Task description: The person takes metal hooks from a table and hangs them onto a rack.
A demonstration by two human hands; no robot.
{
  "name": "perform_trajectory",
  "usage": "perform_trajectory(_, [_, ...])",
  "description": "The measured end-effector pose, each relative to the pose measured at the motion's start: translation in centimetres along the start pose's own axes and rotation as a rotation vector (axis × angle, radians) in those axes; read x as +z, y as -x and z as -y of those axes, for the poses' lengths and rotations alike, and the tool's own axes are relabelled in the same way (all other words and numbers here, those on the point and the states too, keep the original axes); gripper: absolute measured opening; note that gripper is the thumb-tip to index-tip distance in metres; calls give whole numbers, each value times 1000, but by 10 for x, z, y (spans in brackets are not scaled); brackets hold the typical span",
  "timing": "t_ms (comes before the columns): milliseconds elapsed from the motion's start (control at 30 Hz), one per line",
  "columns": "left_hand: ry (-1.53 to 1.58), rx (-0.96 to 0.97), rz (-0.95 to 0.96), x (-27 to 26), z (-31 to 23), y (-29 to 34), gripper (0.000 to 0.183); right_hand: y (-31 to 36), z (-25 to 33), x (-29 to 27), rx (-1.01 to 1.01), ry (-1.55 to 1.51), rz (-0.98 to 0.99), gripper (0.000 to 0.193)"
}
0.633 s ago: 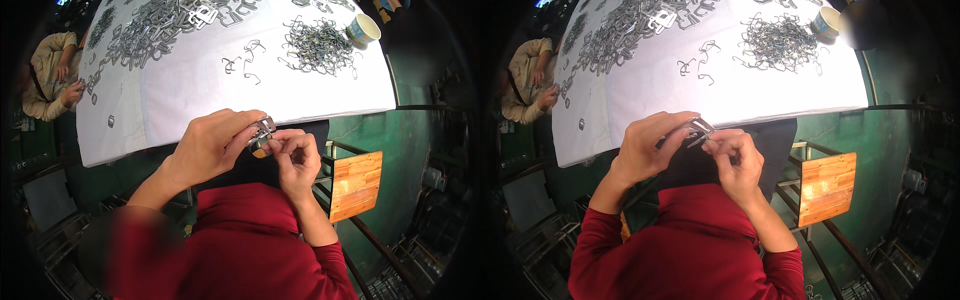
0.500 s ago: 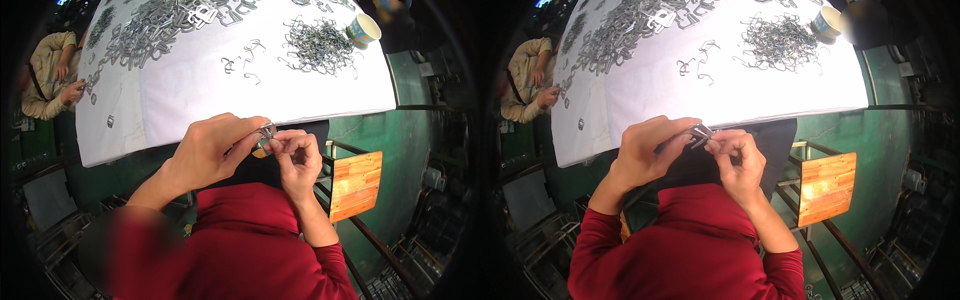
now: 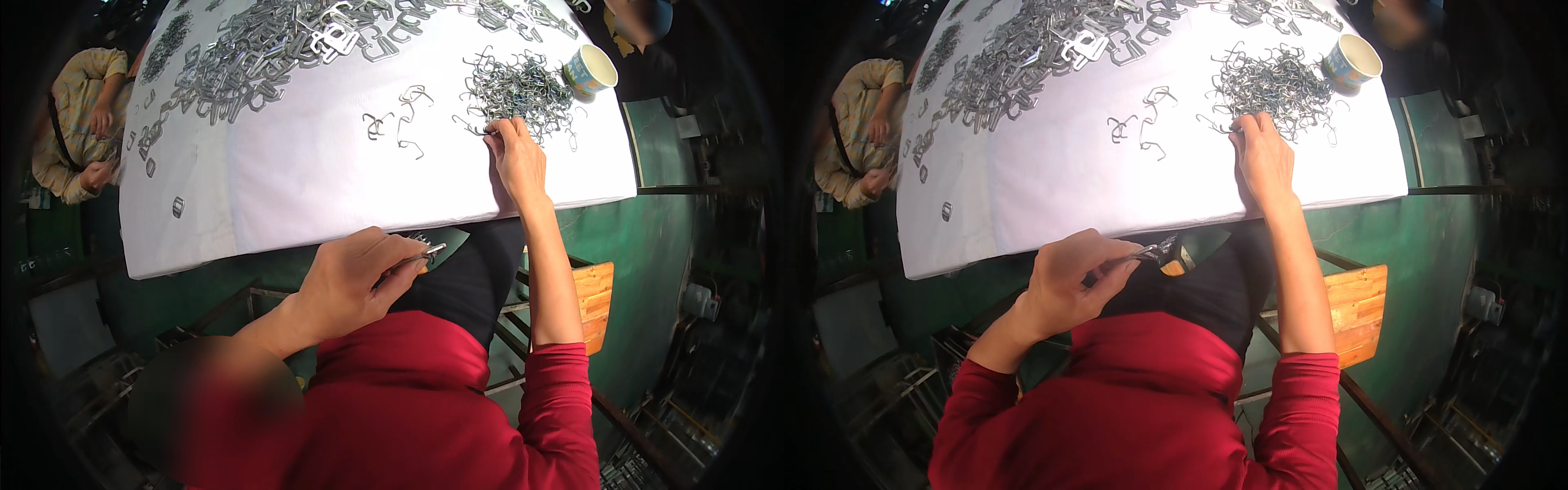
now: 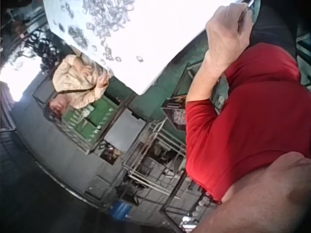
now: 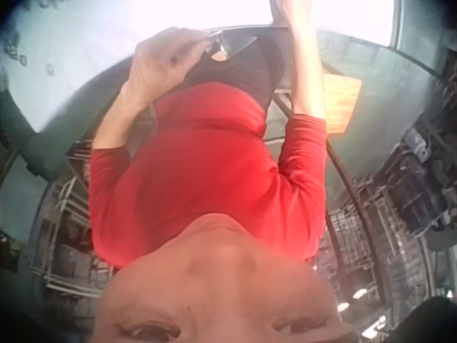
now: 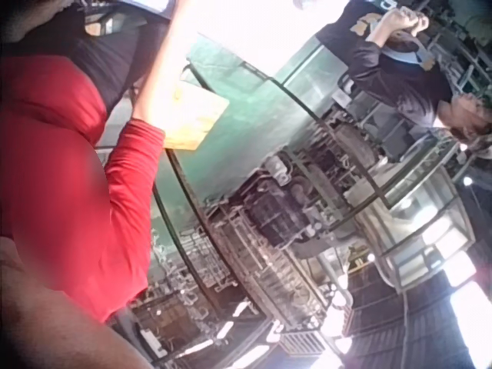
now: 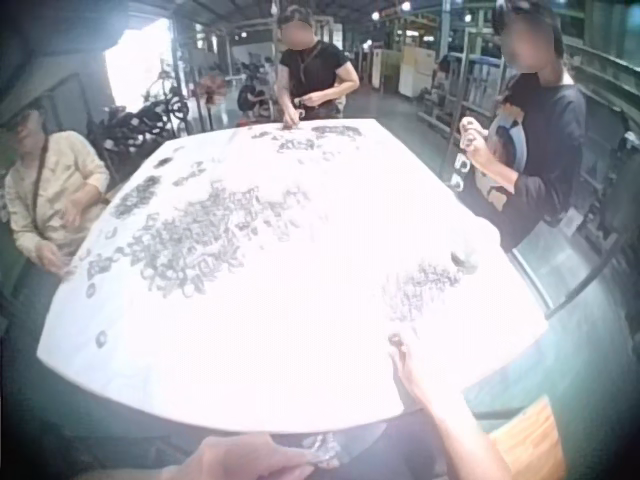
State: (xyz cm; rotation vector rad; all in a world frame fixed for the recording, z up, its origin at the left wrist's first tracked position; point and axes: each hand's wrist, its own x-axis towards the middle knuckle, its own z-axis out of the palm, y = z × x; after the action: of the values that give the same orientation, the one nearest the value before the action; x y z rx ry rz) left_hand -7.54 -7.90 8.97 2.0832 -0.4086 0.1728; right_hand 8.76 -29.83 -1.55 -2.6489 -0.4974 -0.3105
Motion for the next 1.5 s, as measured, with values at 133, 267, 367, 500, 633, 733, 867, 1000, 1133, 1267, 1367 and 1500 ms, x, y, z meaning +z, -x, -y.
perform_trajectory(133, [-36, -3, 0, 0, 1, 4, 14, -14, 9, -3, -95, 0, -23, 10])
perform_trajectory(267, [-66, -13, -4, 0, 1, 6, 15, -8, 20, -17, 516, -986, 254, 6])
perform_trajectory(367, [-27, -25, -30, 3, 5, 9, 14, 17, 49, -41, 559, -1362, 271, 6])
perform_trajectory(500, [-47, -48, -22, 5, 6, 10, 13, 63, 88, -75, 556, -1484, 208, 16])
perform_trajectory(633, [-55, 9, -33, 7, 6, 8, 12, 98, 117, -85, 428, -1616, 26, 30])
perform_trajectory(733, [-55, 17, -40, 7, 4, 8, 12, 107, 130, -80, 372, -1579, -57, 28])
perform_trajectory(867, [-35, 14, -22, 6, 1, 8, 11, 113, 136, -67, 200, -1487, -187, 28])
perform_trajectory(1000, [-47, 34, 10, 4, 6, 9, 10, 118, 139, -58, 106, -1486, -334, 32])
perform_trajectory(1133, [-78, 159, -104, -18, 55, -29, 10, 127, 136, -57, 8, -1446, -383, 36])
perform_trajectory(1267, [-566, 46, -194, -46, 160, -96, 22, 127, 139, -61, -25, -1417, -389, 36])
perform_trajectory(1367, [-682, 68, -180, -37, 196, -147, 31, 128, 136, -62, -20, -1407, -399, 35])
perform_trajectory(1500, [-775, 53, -107, -19, 226, -185, 37, 129, 134, -58, -21, -1403, -389, 33])
